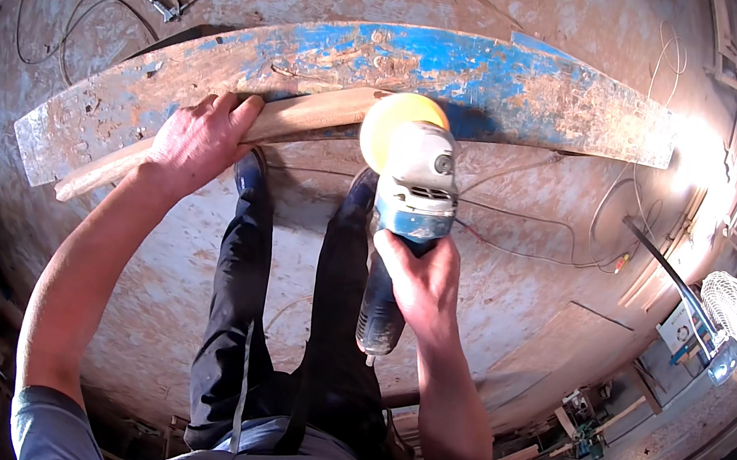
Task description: The person sands a wooden plank using an angle grinder, then cuts a smaller piece from it with a bow saw. They measure the cut piece with a ruler and arrange it with other wooden strips on a workbench.
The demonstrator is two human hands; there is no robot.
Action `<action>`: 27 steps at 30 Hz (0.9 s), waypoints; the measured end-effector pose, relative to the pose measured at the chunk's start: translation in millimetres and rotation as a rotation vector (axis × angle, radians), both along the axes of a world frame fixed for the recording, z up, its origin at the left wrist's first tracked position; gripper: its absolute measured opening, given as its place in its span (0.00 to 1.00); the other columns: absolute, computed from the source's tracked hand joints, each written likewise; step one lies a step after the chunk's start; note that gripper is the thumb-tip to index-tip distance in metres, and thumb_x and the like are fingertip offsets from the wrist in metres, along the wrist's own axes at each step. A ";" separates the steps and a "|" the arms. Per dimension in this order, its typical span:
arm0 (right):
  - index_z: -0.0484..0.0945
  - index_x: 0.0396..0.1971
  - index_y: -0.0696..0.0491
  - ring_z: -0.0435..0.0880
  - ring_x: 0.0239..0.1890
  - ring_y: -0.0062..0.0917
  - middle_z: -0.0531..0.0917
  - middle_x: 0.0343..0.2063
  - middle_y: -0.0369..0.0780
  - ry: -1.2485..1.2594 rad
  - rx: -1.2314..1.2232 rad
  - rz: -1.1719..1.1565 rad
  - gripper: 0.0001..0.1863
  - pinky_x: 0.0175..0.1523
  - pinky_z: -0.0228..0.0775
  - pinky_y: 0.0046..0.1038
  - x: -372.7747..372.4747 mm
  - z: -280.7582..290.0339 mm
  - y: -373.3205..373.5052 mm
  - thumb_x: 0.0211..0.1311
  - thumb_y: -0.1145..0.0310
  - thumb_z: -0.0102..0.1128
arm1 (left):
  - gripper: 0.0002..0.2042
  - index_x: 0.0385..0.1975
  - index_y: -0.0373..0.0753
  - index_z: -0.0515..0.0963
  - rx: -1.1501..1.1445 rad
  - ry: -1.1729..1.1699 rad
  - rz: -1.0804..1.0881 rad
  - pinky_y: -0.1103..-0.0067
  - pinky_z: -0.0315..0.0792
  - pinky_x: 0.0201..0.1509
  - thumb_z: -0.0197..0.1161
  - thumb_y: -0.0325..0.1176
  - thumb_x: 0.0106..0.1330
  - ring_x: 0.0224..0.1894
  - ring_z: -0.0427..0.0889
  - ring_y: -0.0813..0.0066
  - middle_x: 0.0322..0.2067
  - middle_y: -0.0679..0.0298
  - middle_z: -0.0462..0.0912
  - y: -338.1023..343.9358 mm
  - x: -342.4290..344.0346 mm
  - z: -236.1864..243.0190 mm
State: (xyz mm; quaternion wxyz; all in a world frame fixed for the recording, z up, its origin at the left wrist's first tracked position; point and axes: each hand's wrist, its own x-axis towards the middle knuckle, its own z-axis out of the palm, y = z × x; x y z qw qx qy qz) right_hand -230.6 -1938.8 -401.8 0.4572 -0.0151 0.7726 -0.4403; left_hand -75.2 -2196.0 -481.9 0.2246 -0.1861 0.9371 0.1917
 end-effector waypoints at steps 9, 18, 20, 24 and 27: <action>0.78 0.42 0.58 0.81 0.34 0.20 0.83 0.32 0.37 0.021 -0.016 -0.011 0.17 0.41 0.74 0.27 -3.8 -5.9 10.6 0.56 0.67 0.70 | 0.28 0.56 0.41 0.67 -0.035 0.022 -0.016 0.67 0.80 0.44 0.69 0.35 0.55 0.47 0.81 0.59 0.43 0.56 0.76 2.7 4.1 -1.8; 0.79 0.39 0.59 0.81 0.30 0.18 0.83 0.29 0.37 -0.072 0.017 -0.178 0.13 0.36 0.73 0.24 -3.7 -5.5 9.2 0.56 0.69 0.68 | 0.28 0.56 0.40 0.67 -0.054 0.079 -0.018 0.67 0.80 0.43 0.69 0.35 0.55 0.45 0.81 0.59 0.42 0.57 0.76 6.0 6.0 -3.7; 0.79 0.39 0.59 0.81 0.32 0.20 0.84 0.31 0.38 -0.009 0.009 -0.089 0.14 0.38 0.74 0.26 -3.0 -1.5 8.6 0.56 0.69 0.69 | 0.28 0.56 0.40 0.67 -0.069 0.086 -0.023 0.67 0.80 0.44 0.69 0.35 0.54 0.45 0.80 0.59 0.41 0.57 0.76 7.0 6.0 -3.6; 0.77 0.44 0.59 0.82 0.37 0.23 0.84 0.35 0.41 0.017 0.043 0.026 0.20 0.44 0.75 0.29 8.7 -1.3 -0.5 0.53 0.68 0.72 | 0.28 0.56 0.39 0.68 -0.092 0.105 -0.034 0.68 0.79 0.44 0.69 0.34 0.54 0.45 0.80 0.59 0.41 0.57 0.76 9.2 7.6 -5.3; 0.76 0.44 0.59 0.81 0.36 0.21 0.84 0.35 0.39 0.037 0.011 -0.052 0.20 0.43 0.74 0.27 6.3 -7.0 1.5 0.53 0.68 0.73 | 0.29 0.56 0.39 0.68 -0.099 0.114 -0.040 0.68 0.79 0.44 0.69 0.34 0.54 0.44 0.80 0.59 0.40 0.57 0.76 9.0 8.9 -6.9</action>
